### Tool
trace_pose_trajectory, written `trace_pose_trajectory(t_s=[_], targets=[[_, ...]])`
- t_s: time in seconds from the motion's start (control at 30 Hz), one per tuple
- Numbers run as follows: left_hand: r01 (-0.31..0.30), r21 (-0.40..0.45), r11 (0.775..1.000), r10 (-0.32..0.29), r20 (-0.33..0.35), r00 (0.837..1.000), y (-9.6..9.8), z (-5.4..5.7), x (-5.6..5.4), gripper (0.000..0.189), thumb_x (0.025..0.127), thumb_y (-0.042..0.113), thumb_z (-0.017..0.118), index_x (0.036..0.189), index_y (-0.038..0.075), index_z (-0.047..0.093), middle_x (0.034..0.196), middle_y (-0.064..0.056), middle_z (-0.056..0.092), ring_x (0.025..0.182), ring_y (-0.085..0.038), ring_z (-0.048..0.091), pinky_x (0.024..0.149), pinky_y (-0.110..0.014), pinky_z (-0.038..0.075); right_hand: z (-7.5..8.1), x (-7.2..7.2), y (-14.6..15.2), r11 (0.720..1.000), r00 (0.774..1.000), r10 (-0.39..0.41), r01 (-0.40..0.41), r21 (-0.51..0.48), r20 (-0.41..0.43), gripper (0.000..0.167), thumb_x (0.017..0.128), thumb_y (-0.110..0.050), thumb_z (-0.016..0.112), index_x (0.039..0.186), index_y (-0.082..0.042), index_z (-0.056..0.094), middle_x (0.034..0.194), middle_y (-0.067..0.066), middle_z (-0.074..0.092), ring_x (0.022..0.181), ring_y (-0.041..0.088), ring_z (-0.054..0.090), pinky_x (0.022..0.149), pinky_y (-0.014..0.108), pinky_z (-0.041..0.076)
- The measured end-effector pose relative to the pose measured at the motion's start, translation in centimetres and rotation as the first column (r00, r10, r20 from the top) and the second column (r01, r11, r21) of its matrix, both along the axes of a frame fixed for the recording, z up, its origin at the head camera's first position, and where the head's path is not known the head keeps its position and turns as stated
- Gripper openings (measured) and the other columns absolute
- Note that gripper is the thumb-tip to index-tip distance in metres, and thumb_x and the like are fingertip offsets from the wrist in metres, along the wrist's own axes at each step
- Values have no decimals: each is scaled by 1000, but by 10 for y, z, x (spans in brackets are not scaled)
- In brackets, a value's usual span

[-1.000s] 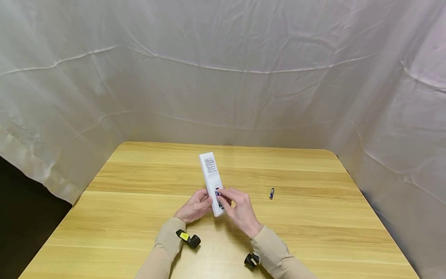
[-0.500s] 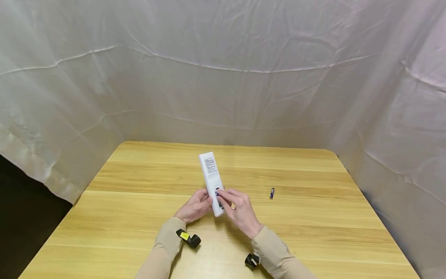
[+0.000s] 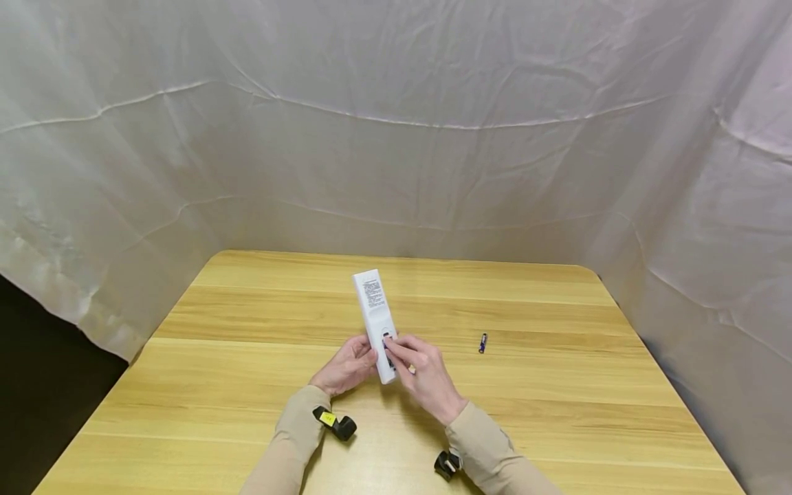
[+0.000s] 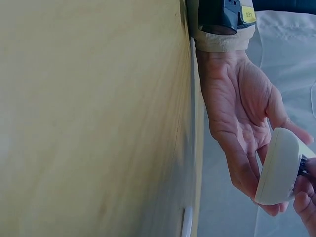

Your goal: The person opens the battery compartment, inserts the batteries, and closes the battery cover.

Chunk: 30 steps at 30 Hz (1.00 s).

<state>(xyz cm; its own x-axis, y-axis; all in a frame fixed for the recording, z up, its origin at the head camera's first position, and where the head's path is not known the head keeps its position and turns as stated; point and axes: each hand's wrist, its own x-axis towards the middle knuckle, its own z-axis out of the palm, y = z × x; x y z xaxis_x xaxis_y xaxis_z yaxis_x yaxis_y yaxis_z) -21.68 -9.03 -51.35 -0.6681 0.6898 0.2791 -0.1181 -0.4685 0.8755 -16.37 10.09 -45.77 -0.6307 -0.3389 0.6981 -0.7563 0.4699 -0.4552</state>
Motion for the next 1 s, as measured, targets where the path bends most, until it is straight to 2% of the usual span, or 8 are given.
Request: trace_pose_trajectory(t_s=[0.13,0.27,0.5,1.0], targets=[[-1,9,1000,1,1,1000,1,0,0,34,105,20,54,138,12,53,135,3,63,123,-12,61,106,-31,52,1,0,0,999,999,-24,25,42,-42,33,78,11,77,110,7,73,99,15,73,86,27,74,74,23,63],[-7,13,1000,7,-5,1000,1,1,0,33,105,20,53,137,12,53,134,3,63,122,-11,61,104,-30,53,2,0,-1,996,998,-37,41,82,-51,33,79,9,77,111,6,73,102,13,72,93,28,74,79,26,64],[-8,37,999,8,-3,1000,0,1,0,35,106,18,50,140,10,51,137,3,62,122,-11,61,105,-29,52,2,2,-1,990,996,-46,56,132,-77,33,79,8,77,112,3,74,104,12,72,94,27,72,81,28,64],[-20,26,999,19,15,1000,-2,0,-1,35,105,19,52,140,14,52,140,4,60,123,-10,60,105,-29,52,3,4,-2,988,998,-42,47,144,-36,34,81,8,75,114,3,73,107,12,71,96,26,71,82,29,64]])
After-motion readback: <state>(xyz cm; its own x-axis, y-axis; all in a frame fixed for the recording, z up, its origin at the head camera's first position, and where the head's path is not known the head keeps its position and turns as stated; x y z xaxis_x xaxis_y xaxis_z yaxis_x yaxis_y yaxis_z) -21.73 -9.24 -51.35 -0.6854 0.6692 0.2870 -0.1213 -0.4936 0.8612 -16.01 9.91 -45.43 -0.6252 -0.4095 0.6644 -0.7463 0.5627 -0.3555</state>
